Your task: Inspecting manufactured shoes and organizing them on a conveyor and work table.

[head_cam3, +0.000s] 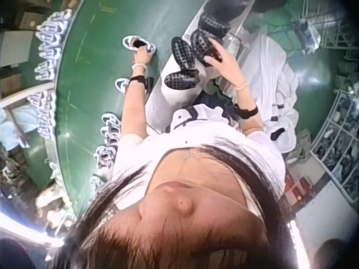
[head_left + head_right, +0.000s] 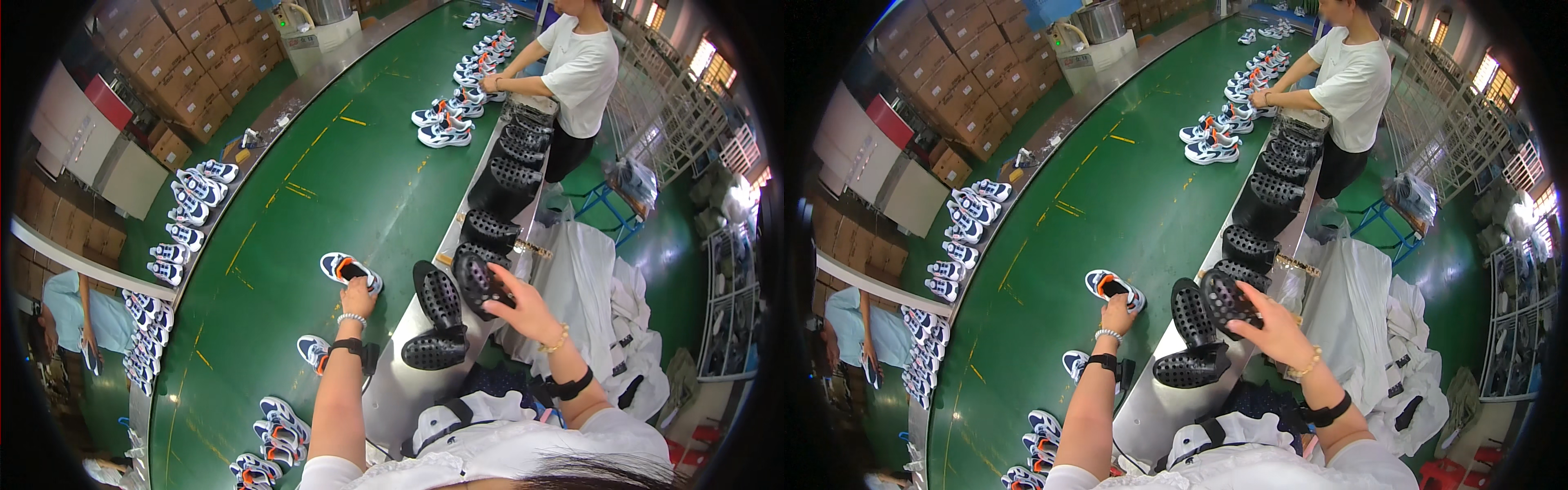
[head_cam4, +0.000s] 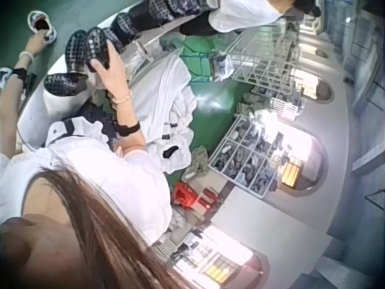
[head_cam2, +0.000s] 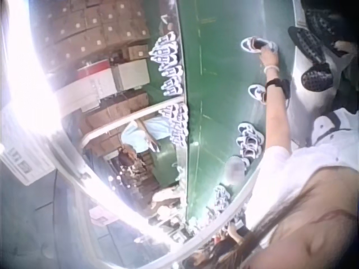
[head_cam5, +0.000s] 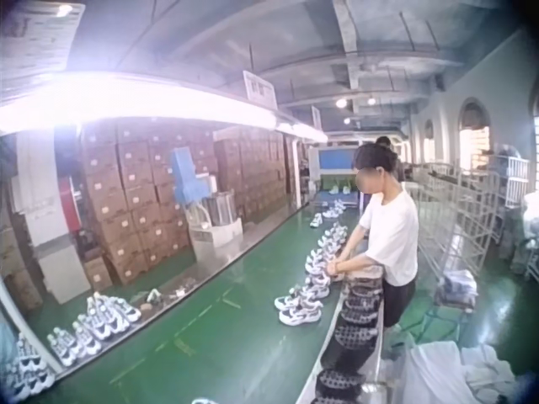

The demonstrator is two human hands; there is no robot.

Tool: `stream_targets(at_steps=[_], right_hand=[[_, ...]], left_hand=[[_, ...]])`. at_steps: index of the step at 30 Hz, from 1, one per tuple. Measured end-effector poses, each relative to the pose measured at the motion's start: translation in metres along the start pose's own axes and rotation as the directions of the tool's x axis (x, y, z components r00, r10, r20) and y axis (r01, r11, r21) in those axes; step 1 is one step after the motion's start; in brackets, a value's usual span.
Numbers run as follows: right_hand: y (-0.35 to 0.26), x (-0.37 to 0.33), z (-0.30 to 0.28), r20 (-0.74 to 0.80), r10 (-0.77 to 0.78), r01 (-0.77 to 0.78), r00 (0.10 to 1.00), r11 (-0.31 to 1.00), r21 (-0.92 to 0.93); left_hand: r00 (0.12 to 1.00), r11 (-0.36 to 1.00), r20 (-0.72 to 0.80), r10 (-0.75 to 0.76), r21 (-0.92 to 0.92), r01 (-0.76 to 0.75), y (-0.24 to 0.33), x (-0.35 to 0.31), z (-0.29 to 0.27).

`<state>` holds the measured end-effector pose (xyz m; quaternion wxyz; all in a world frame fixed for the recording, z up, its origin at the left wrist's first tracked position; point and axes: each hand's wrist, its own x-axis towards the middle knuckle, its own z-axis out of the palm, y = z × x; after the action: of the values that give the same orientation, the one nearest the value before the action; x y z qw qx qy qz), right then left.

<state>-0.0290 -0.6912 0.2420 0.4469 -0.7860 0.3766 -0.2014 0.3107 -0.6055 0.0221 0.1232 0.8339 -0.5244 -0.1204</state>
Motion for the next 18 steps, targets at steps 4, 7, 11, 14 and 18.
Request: stream_targets(at_steps=[4, 7, 11, 14, 18], right_hand=[[0.016, -0.003, -0.001, 0.027, 0.063, -0.067, 0.998, 0.981, 0.184], [-0.004, 0.001, 0.009, 0.012, -0.012, 0.008, 1.0, 0.956, 0.292], [-0.044, 0.005, 0.027, -0.002, -0.247, 0.238, 0.969, 0.931, 0.277], [-0.067, -0.009, 0.045, 0.171, -0.395, 0.314, 0.903, 0.877, 0.365], [-0.081, -0.047, 0.099, 0.675, -0.41, 0.432, 0.614, 0.89, 0.148]], left_hand=[[0.977, 0.986, 0.14, -0.159, 0.07, 0.151, -0.003, 0.006, 0.002], [0.95, 0.971, 0.231, -0.209, 0.167, 0.173, -0.014, -0.012, 0.003], [0.891, 0.957, 0.368, -0.267, 0.21, 0.201, -0.057, -0.083, 0.009], [0.886, 0.955, 0.407, -0.222, 0.276, 0.113, -0.045, -0.126, 0.005], [0.859, 0.966, 0.45, -0.243, 0.189, 0.175, -0.032, -0.155, -0.012]])
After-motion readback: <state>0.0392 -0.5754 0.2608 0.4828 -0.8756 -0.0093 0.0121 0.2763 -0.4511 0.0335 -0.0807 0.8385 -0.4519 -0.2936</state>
